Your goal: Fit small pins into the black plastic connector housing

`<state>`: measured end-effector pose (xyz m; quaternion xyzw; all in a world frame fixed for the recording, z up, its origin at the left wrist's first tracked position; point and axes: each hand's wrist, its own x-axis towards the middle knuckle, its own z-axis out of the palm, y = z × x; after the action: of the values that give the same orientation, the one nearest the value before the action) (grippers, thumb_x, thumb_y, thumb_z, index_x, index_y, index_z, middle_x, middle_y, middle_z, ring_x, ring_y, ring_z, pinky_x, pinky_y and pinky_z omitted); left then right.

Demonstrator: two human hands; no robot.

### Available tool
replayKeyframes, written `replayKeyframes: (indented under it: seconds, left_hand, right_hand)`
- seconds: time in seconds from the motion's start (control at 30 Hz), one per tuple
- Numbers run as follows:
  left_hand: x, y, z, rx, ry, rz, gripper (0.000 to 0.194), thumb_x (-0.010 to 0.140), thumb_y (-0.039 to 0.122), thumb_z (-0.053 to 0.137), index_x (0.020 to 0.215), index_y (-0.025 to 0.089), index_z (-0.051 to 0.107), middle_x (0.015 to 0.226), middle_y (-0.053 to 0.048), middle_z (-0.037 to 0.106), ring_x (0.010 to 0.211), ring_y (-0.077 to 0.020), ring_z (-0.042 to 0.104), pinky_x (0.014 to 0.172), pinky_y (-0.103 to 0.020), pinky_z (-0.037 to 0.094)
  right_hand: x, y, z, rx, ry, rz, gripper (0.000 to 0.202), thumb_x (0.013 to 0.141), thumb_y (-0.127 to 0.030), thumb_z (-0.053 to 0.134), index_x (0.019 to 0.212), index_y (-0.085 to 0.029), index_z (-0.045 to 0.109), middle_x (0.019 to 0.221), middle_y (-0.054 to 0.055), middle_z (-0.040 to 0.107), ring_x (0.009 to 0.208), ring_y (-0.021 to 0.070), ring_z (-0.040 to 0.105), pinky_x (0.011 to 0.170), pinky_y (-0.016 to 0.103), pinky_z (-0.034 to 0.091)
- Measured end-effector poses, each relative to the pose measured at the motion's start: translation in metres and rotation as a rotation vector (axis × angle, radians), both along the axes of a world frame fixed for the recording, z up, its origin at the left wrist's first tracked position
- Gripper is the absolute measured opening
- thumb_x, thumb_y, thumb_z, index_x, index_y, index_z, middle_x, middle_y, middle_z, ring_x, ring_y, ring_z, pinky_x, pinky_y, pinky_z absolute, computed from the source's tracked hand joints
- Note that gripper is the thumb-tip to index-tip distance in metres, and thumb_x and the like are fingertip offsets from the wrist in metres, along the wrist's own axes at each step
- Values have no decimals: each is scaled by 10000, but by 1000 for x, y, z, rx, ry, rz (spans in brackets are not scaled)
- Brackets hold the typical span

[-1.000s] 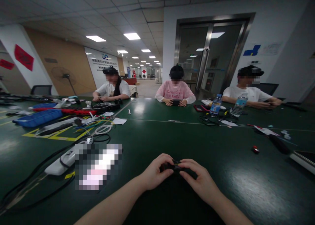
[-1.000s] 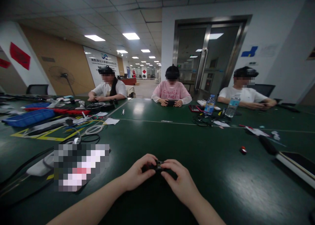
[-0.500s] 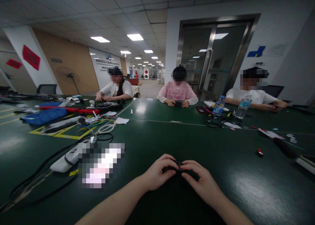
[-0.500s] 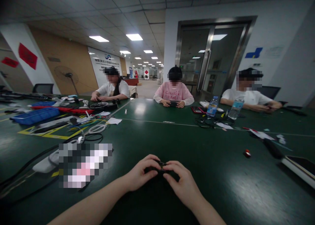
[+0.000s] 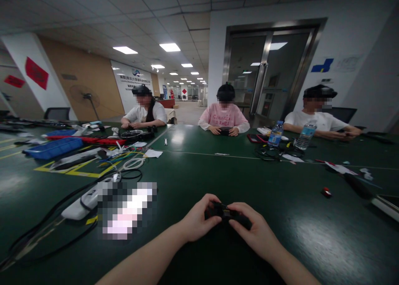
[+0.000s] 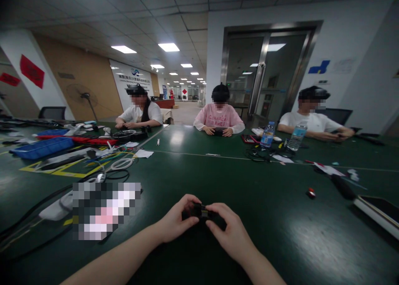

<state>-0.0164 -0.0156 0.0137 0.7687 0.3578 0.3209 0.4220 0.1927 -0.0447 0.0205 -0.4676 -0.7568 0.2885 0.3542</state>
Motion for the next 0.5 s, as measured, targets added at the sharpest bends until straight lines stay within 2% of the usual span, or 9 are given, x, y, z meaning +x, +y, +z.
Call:
replayKeyframes:
  seconds: [0.23, 0.43, 0.5]
  left_hand:
    - [0, 1, -7, 10, 25, -20, 440, 760, 199, 624, 1160, 233, 445, 1065, -58, 544, 898, -187, 549, 784, -348, 449]
    - [0, 3, -9, -46, 51, -52, 596, 719, 230, 673, 1247, 235, 397, 1166, -79, 522, 992, -208, 539, 850, -360, 444]
    - [1, 4, -9, -50, 69, -49, 567, 718, 238, 674, 1227, 227, 425, 1151, -76, 530, 985, -206, 539, 844, -354, 445]
  right_hand:
    - [-2, 1, -2, -39, 14, -5, 188, 792, -247, 599, 974, -249, 643, 1065, 49, 584, 1030, 215, 557, 919, 360, 437]
    - [-1, 1, -2, -48, 14, -17, 176, 791, -227, 595, 957, -259, 647, 1074, 34, 571, 1033, 205, 553, 925, 348, 429]
    - [-1, 1, -2, -61, 5, -12, 186, 785, -219, 600, 958, -264, 650, 1078, 30, 569, 1033, 204, 554, 925, 348, 431]
